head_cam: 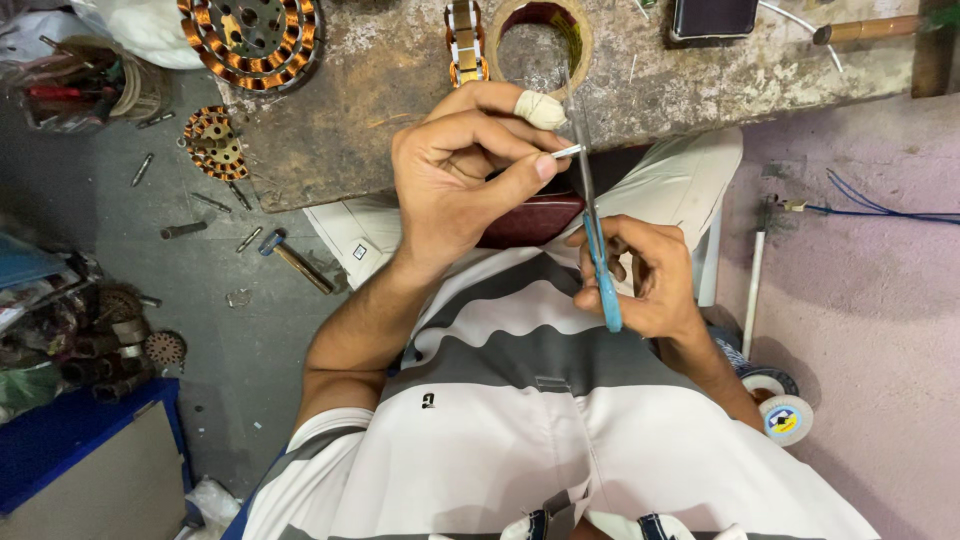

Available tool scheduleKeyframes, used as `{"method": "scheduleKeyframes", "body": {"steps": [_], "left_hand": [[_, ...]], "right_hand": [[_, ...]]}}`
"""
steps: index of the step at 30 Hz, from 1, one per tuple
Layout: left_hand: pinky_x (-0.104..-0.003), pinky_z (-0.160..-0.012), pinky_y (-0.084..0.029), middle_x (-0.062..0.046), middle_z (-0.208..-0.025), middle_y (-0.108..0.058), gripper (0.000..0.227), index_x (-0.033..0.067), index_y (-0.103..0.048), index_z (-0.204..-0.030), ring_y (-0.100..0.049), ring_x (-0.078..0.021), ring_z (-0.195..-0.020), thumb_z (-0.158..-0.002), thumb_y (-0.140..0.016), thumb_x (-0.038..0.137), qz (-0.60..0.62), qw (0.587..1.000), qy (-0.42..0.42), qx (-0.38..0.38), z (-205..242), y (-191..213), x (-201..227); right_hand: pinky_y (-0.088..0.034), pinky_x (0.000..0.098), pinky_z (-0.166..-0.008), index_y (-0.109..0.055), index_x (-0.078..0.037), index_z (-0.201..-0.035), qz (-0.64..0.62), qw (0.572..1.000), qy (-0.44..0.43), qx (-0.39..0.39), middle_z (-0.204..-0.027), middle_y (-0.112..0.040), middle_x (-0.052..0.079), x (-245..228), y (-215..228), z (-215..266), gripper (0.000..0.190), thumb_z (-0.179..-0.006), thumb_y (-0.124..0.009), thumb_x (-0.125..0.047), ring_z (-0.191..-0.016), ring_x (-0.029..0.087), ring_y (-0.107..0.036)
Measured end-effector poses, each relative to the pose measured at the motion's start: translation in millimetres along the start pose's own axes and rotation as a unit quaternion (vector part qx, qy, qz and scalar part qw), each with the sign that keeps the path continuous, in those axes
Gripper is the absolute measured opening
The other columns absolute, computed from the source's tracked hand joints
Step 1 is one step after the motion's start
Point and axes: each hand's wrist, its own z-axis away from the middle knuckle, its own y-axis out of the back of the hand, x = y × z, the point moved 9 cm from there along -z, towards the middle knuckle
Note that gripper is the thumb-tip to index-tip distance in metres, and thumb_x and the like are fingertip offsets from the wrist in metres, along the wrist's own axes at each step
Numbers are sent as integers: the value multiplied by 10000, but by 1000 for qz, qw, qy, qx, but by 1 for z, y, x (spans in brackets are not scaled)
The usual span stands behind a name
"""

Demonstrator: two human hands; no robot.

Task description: The person wraps a copper-wound stator with tape, then cuts a small white plastic strip with scissors. They insert the strip into the stator slots and use a screwdriver to adjust the internal components.

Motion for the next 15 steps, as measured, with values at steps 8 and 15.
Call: {"method": "scheduleKeyframes", "body": {"steps": [8, 15], "left_hand": [[-296, -921, -637, -188, -1255, -616, 78, -118, -679, -967, -750, -214, -1005, -948, -715, -184, -5, 1000, -6, 3, 0, 1, -2], [-302, -930, -642, -192, -1224, -614, 74, -126, -677, -973, -747, -215, -1010, -960, -710, -190, -11, 1000, -10, 1, 0, 1, -2]], "right_hand": [[-356, 214, -563, -693, 40, -1099, -26, 1000, -2, -5, -721, -626, -3, 3, -4, -1, 457, -780, -885, -225, -613, 42, -488], [-352, 212, -572, -689, 50, -1100, -40, 999, 3, -14, -748, -624, 1, 5, -3, 0, 451, -798, -874, -229, -624, 41, -472]]}}
